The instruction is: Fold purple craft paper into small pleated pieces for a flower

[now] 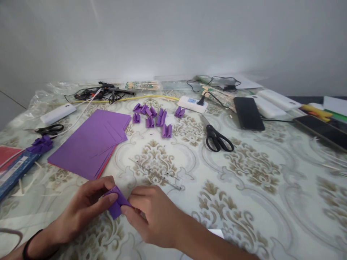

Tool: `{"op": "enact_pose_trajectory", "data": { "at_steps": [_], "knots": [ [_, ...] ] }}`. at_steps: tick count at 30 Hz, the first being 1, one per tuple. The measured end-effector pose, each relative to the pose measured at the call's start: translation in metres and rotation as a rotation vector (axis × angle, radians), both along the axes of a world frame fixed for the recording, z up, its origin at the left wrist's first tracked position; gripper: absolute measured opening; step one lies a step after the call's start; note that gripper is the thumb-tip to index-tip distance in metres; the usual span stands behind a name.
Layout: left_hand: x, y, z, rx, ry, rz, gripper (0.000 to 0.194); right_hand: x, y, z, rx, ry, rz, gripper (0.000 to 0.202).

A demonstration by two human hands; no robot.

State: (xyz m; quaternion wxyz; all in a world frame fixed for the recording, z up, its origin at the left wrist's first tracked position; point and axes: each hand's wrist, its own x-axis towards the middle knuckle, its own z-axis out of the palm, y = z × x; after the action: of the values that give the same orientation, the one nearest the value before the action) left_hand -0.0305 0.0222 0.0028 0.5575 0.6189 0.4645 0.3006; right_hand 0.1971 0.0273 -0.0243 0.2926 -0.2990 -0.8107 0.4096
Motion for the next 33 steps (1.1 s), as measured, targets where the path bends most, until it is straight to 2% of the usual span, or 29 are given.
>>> {"op": "enact_pose_trajectory", "data": {
  "at_steps": [5,10,13,18,27,33],
  "knots": [
    [-0.002,0.001,0.002,-0.172,-0.081,-0.029,0.043,0.002,0.002,0.011,-0.246,0.044,-0.058,0.044],
    [0.0,-0.001,-0.004,-0.13,-0.03,-0.025,0.042,0.003,0.003,0.017,-0.396,0.048,-0.087,0.044],
    [0.0,-0.003,-0.006,-0.099,-0.01,-0.028,0.042,0.003,0.003,0.018,-0.404,0.068,-0.068,0.041],
    [-0.001,-0.002,-0.006,-0.123,0.051,-0.03,0.042,0.003,0.003,0.018,-0.409,0.031,-0.114,0.039],
    [-0.001,-0.001,0.005,-0.177,0.156,-0.138,0.047,0.002,0.003,0.019,-0.395,0.095,-0.206,0.04],
    [-0.002,-0.004,-0.002,-0.125,0.141,-0.118,0.046,0.003,0.004,0.018,-0.339,0.117,-0.175,0.037]
  ]
}}
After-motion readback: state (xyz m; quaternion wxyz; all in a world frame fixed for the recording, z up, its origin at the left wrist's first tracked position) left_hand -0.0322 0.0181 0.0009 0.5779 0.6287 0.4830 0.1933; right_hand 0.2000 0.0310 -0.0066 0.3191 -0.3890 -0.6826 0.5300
